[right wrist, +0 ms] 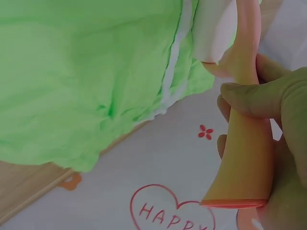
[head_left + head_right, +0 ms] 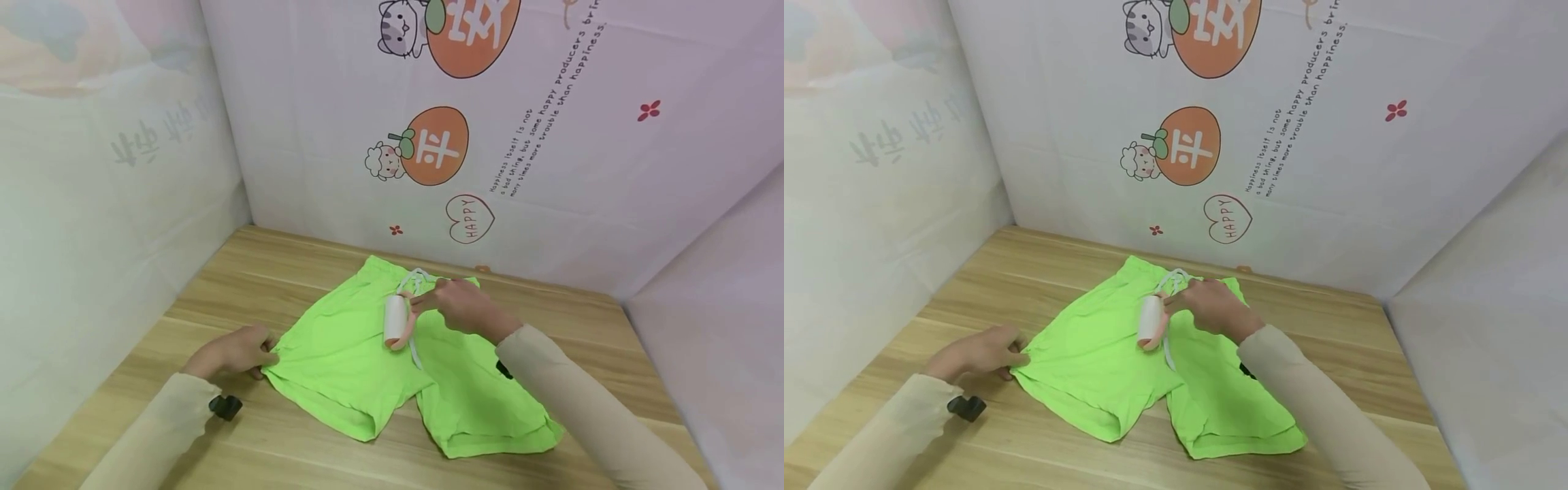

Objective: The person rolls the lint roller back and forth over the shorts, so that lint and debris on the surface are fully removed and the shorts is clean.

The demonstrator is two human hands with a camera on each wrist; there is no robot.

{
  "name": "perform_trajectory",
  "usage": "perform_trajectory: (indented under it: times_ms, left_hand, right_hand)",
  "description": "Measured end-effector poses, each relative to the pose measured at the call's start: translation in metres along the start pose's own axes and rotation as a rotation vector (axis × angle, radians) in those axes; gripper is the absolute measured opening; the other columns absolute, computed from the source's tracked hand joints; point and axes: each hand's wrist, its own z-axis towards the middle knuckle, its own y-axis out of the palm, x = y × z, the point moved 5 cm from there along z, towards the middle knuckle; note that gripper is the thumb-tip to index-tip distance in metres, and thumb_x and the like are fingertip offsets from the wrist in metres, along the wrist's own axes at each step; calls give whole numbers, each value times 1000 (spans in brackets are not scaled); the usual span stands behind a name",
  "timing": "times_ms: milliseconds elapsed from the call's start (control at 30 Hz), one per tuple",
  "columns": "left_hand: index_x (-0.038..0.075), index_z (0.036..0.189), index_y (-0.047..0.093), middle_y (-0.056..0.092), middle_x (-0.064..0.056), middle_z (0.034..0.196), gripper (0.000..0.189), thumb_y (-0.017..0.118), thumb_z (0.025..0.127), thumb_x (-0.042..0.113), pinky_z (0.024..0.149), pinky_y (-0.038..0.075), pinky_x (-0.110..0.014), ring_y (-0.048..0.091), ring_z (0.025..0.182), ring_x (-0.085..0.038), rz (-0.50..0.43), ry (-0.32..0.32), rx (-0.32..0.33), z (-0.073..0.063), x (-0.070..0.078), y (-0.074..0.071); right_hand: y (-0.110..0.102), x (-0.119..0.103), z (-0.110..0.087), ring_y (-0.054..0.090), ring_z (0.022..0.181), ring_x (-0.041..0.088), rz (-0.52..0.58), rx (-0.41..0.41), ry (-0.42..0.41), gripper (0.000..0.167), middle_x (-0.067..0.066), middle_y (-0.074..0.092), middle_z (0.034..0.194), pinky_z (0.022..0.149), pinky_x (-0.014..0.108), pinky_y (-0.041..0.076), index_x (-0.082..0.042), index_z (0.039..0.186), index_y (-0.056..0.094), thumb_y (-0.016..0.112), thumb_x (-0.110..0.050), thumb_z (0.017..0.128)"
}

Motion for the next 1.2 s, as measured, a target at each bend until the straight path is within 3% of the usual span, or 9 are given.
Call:
perform_trajectory:
  times_ms: [133, 233, 433, 567, 667, 800, 1067, 1200]
  left_hand:
    - [16, 69, 40, 44, 2, 69, 39, 61, 100, 4, 60, 49, -23, 49, 65, -14, -4, 7, -4, 1, -1, 0]
    - [15, 69, 41, 46, 1, 69, 38, 61, 100, 4, 60, 49, -24, 50, 65, -15, -10, 9, -4, 1, -1, 0]
    - [15, 69, 41, 46, 1, 68, 38, 61, 100, 5, 59, 45, -23, 50, 63, -14, -12, -1, -1, -1, -1, 0]
    - [16, 68, 40, 43, 3, 65, 40, 61, 100, 4, 58, 44, -22, 46, 62, -13, -12, 5, -6, -1, -1, 1]
    - [15, 68, 42, 46, 2, 66, 38, 61, 99, 4, 59, 44, -22, 48, 62, -14, -17, 7, -5, -1, 0, 1]
    - [15, 68, 42, 47, 2, 67, 38, 62, 100, 4, 58, 43, -22, 49, 63, -14, -15, -3, -2, -1, -1, 1]
    - [15, 69, 42, 47, 1, 69, 38, 63, 99, 5, 59, 45, -23, 50, 64, -15, -13, -17, 4, -1, -1, 0]
    - [14, 69, 42, 49, 0, 70, 38, 63, 99, 5, 60, 45, -23, 51, 65, -15, -21, -23, 2, -1, -2, 0]
  right_hand:
    - [1, 21, -19, 39, 65, 10, 48, 23, 3, 68, -5, 75, 132, 60, 22, 32, -24, 122, 80, 59, 27, 83]
    - [3, 34, -34, 34, 63, 7, 62, 52, -1, 69, -2, 76, 130, 63, 22, 32, -21, 121, 80, 54, 30, 81]
    - [7, 57, -63, 24, 56, 4, 95, 79, 30, 68, 4, 76, 128, 53, 17, 31, -18, 119, 81, 55, 31, 79]
    - [7, 67, -80, 46, 59, 6, 99, 97, 57, 70, 6, 77, 126, 55, 19, 37, -17, 116, 82, 53, 34, 76]
    - [6, 73, -93, 43, 58, 6, 112, 96, 88, 73, 7, 78, 125, 54, 20, 33, -14, 116, 82, 48, 35, 74]
    - [4, 80, -109, 25, 61, 3, 116, 89, 128, 74, 8, 77, 126, 52, 19, 27, -14, 119, 81, 50, 35, 72]
    - [-2, 85, -137, 54, 76, 11, -16, 84, 151, 61, 3, 78, 126, 58, 20, 35, -14, 121, 80, 69, 27, 77]
    - [-4, 86, -144, 44, 65, 6, -50, 131, 125, 67, 2, 80, 119, 54, 20, 29, -15, 118, 82, 61, 31, 74]
